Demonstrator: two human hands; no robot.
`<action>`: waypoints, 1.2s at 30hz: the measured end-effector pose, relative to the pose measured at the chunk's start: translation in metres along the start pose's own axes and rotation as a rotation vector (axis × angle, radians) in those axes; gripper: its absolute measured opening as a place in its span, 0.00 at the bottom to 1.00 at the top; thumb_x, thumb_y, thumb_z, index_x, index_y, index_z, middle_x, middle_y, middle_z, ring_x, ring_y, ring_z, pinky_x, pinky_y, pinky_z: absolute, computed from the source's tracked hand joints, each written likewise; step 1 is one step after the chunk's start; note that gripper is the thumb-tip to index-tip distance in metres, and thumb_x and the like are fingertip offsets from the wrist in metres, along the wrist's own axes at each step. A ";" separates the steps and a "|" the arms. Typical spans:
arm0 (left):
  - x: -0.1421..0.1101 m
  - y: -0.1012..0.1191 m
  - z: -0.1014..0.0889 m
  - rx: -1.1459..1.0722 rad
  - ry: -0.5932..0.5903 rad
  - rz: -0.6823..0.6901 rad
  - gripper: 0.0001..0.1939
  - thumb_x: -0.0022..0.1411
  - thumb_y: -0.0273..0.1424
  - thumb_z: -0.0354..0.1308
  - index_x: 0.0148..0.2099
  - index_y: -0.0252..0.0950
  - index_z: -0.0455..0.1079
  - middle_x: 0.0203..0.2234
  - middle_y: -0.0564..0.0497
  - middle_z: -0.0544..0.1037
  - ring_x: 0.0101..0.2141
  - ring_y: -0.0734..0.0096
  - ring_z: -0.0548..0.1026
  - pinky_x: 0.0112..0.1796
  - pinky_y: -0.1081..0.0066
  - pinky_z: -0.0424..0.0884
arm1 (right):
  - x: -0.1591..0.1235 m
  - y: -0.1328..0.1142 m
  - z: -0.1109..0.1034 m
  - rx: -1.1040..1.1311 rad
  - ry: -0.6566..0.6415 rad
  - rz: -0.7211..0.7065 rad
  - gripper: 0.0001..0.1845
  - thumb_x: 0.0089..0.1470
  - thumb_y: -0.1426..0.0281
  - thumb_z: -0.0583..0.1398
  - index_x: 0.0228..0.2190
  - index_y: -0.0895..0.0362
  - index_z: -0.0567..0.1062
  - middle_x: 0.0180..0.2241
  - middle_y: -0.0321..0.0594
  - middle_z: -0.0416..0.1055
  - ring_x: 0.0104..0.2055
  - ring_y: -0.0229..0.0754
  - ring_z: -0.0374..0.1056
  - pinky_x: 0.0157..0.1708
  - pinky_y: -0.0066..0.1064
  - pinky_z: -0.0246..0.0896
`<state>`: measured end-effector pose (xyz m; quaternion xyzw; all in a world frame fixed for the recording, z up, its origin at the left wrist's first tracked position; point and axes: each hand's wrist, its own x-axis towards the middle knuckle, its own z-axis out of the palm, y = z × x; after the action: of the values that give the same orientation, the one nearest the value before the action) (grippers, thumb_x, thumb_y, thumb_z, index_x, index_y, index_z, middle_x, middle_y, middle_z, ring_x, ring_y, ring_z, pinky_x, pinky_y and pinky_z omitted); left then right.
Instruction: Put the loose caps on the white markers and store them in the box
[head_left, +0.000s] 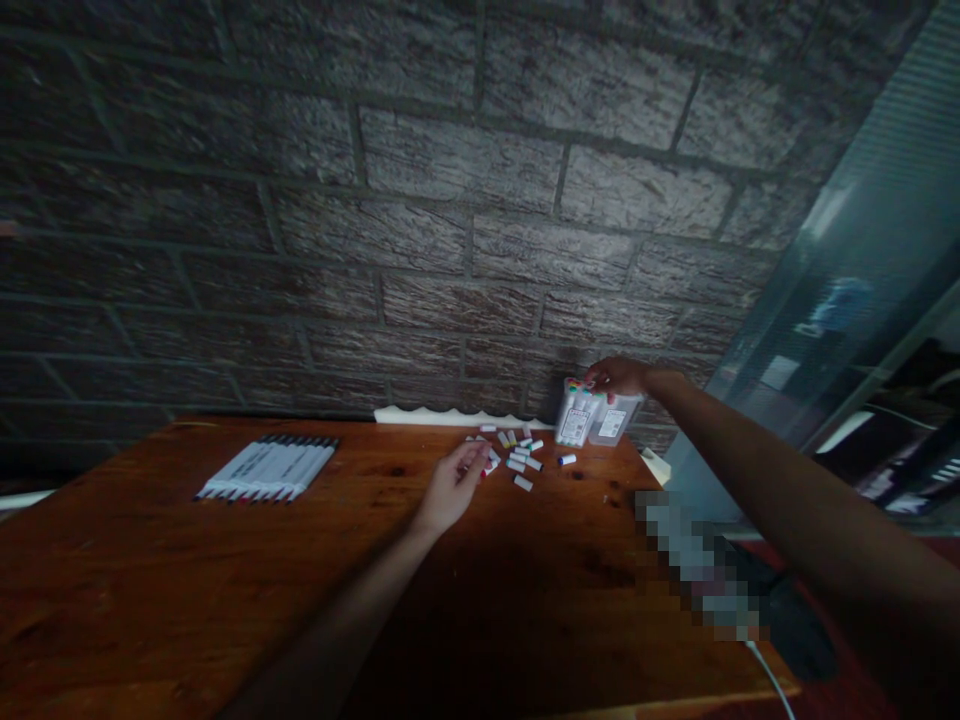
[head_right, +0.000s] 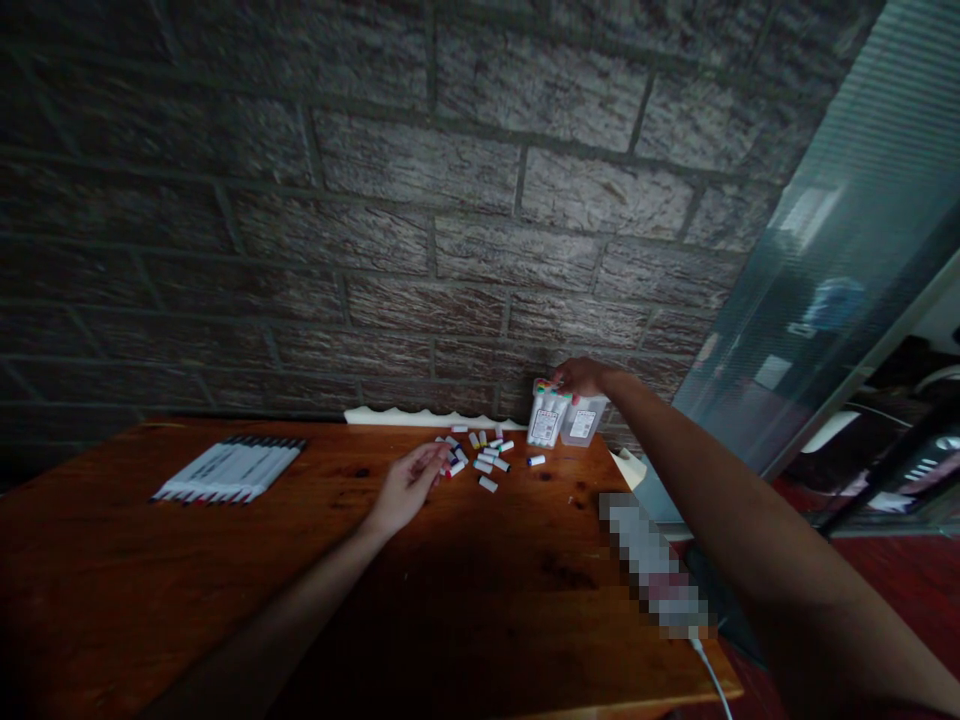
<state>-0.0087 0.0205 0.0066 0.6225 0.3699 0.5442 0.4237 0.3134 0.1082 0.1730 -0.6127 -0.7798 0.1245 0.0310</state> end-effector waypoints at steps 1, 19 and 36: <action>0.000 -0.001 0.000 0.007 -0.001 0.003 0.21 0.60 0.45 0.57 0.45 0.33 0.74 0.33 0.46 0.79 0.29 0.69 0.74 0.27 0.75 0.66 | -0.001 0.003 -0.001 0.010 -0.003 0.005 0.10 0.50 0.71 0.63 0.37 0.55 0.79 0.32 0.38 0.79 0.25 0.38 0.74 0.30 0.27 0.66; 0.001 -0.003 -0.001 0.053 0.005 0.022 0.19 0.61 0.45 0.57 0.44 0.34 0.74 0.30 0.48 0.79 0.27 0.71 0.73 0.27 0.74 0.67 | 0.015 0.012 0.027 0.174 0.198 -0.007 0.11 0.53 0.72 0.60 0.39 0.59 0.79 0.34 0.43 0.80 0.35 0.42 0.75 0.33 0.29 0.70; 0.003 -0.004 -0.002 0.092 -0.005 0.050 0.19 0.63 0.43 0.55 0.46 0.32 0.72 0.31 0.48 0.79 0.29 0.71 0.74 0.30 0.74 0.67 | 0.016 0.012 0.020 -0.019 0.308 0.070 0.13 0.54 0.75 0.59 0.41 0.58 0.79 0.41 0.44 0.79 0.45 0.47 0.74 0.46 0.34 0.68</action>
<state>-0.0106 0.0244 0.0043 0.6518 0.3780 0.5353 0.3818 0.3167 0.1231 0.1497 -0.6517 -0.7451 0.0226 0.1399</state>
